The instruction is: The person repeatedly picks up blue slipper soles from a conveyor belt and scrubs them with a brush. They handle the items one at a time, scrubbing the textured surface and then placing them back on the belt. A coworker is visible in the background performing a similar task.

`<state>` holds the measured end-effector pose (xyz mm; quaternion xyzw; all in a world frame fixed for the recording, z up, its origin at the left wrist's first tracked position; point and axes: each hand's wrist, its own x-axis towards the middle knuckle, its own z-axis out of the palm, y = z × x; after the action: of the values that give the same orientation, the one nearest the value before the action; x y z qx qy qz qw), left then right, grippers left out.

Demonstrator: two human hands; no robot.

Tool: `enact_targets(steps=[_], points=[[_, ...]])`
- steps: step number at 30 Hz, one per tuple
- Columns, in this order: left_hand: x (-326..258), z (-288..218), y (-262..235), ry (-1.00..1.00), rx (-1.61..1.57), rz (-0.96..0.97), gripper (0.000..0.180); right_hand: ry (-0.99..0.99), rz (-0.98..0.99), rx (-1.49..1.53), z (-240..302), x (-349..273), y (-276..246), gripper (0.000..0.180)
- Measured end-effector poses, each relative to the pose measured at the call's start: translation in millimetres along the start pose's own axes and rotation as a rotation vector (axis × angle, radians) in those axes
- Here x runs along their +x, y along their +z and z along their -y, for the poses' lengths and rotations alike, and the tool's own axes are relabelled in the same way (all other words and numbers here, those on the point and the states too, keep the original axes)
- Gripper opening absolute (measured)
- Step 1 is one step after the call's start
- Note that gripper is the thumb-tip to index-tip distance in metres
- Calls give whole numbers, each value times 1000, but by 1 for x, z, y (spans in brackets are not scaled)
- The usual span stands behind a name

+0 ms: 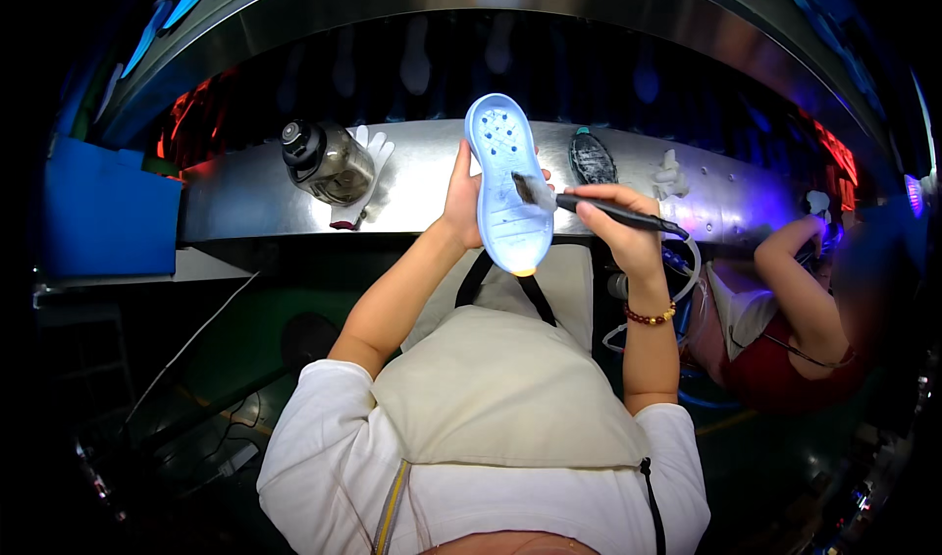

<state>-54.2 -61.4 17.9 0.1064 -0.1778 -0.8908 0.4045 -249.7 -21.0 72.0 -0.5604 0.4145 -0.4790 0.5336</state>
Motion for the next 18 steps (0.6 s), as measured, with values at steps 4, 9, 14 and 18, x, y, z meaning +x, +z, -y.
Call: enact_targets(steps=[4, 9, 14, 18], points=[[4, 10, 12, 49, -19, -195, 83, -449, 2, -449, 1, 10, 19, 19], [-8, -8, 4, 144, -8, -114, 86, -541, 392, -645, 37, -19, 26, 19], [-6, -1, 37, 166, -131, -90, 84, -417, 40, -379, 31, 3, 20, 19], [-3, -7, 37, 200, -193, 70, 84, -535, 382, -394, 45, -16, 31, 21]])
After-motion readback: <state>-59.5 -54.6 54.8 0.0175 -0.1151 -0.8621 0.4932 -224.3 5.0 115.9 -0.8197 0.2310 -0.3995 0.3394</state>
